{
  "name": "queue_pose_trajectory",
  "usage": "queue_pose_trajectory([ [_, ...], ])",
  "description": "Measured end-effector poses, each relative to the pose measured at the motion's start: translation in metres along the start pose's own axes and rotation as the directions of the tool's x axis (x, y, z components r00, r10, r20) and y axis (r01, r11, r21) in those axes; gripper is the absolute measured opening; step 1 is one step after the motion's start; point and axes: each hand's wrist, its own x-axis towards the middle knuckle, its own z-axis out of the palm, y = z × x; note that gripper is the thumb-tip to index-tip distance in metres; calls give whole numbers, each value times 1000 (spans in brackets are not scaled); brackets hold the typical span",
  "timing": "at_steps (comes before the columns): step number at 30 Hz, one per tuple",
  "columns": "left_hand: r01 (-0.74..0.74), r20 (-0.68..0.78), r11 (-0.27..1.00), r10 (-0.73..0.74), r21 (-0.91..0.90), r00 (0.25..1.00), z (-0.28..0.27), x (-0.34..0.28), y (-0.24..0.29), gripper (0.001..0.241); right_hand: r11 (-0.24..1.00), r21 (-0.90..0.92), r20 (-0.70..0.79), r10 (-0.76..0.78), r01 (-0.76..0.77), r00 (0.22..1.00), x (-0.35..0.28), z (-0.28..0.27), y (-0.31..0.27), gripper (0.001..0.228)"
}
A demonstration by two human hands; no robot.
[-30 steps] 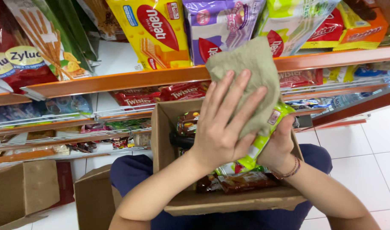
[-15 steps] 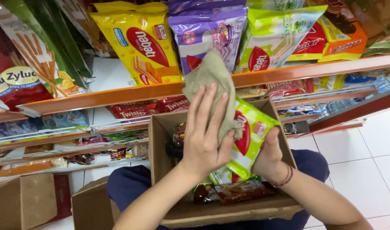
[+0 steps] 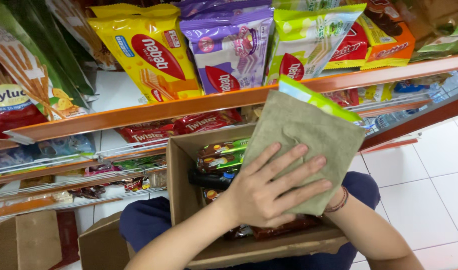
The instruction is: The person Restocks a shelf by taking snacks from a box and placing them on the shelf, then using a barcode scanner to scan the items.
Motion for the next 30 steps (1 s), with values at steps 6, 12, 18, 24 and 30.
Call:
queue_pose_trajectory([
  [6, 369, -306, 822, -519, -433, 798, 13, -28, -21, 41, 930, -146, 59, -332, 337, 941, 8, 21, -24, 102],
  [12, 49, -120, 141, -944, -989, 308, 5, -32, -42, 47, 998, -45, 248, -24, 36, 969, 8, 6, -22, 79],
  [18, 49, -27, 103, -626, -993, 779, 8, -31, -12, 85, 963, -260, 341, 160, -71, 926, 7, -5, 26, 70],
  [24, 302, -203, 644, -588, -703, 783, 1, -17, -8, 78, 968, -250, 428, 90, 22, 899, -26, -1, 46, 91],
  [30, 421, -206, 860, -485, -289, 850, -1, -9, 1, 56, 974, -223, 479, 86, 26, 873, -33, -26, 60, 108],
])
